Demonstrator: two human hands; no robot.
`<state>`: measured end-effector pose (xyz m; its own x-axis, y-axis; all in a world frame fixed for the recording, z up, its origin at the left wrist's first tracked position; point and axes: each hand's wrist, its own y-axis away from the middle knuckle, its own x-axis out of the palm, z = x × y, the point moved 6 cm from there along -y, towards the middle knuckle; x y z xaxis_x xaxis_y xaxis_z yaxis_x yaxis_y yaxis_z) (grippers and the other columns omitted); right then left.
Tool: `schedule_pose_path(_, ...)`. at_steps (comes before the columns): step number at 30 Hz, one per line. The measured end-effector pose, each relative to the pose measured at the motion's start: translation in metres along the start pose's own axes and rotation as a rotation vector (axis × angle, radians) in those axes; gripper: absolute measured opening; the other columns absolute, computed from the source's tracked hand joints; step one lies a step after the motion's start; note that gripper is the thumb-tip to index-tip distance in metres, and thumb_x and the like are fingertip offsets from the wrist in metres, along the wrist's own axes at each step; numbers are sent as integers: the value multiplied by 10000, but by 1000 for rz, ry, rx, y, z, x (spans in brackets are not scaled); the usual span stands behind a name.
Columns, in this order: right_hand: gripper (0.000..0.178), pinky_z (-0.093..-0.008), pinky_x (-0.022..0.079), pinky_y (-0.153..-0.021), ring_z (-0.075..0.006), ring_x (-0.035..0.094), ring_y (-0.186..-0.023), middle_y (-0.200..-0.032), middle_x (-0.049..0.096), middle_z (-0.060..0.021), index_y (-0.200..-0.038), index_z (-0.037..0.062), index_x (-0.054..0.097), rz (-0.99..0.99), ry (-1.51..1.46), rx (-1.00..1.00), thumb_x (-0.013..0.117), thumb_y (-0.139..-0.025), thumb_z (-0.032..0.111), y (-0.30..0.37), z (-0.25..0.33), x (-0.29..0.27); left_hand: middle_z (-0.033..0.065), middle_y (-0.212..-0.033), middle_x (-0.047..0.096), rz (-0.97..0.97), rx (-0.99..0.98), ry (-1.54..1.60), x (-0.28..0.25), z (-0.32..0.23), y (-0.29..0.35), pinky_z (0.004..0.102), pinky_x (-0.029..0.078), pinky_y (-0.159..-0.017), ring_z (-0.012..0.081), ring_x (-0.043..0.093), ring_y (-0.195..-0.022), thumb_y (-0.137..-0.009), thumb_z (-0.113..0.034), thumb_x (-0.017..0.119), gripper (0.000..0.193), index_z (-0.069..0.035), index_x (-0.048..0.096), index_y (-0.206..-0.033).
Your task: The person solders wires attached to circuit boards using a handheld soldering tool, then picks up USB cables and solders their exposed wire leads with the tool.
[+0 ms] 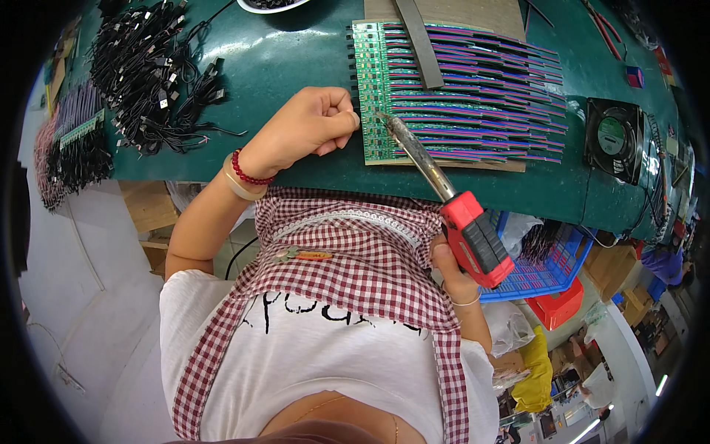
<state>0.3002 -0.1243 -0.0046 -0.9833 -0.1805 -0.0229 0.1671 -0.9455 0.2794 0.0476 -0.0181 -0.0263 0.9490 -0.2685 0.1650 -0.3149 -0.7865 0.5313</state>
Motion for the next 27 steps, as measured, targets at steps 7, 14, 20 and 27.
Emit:
schedule_pose_path(7,392,-285,400,-515,-124,419,-486,-605,465,-64,-1185,-46,406,-3,-42,-25,541,-843,87,-4,7,4,35,-607,546,-6,-7,-35,1,-2,0,186,302,-400,33,411,-434,-821,-88,544,115,-21,496,-741)
schedule_pose_path(14,376,-266,371,-454,-117,377,-439,-565,430,-51,-1133,-27,408,-120,-176,-175,555,-843,162,-18,26,-2,27,-552,579,-291,270,-655,-48,-52,-4,243,375,-418,80,491,-447,-877,-267,538,297,-15,596,-730)
schedule_pose_path(20,371,-259,357,-443,-110,367,-430,-539,407,-40,-1136,-19,400,-147,-194,-212,552,-851,164,-20,31,-5,119,-765,579,-1010,749,-1513,-109,-117,-38,416,468,-697,330,560,-751,-738,-146,592,103,-46,596,-763)
schedule_pose_path(27,352,-252,363,-441,-105,367,-427,-543,411,-40,-1147,-20,402,-172,-200,-251,521,-866,155,-19,31,-7,150,-708,592,-929,677,-1507,-109,-117,-43,444,481,-663,330,587,-750,-711,-154,588,106,-59,632,-699)
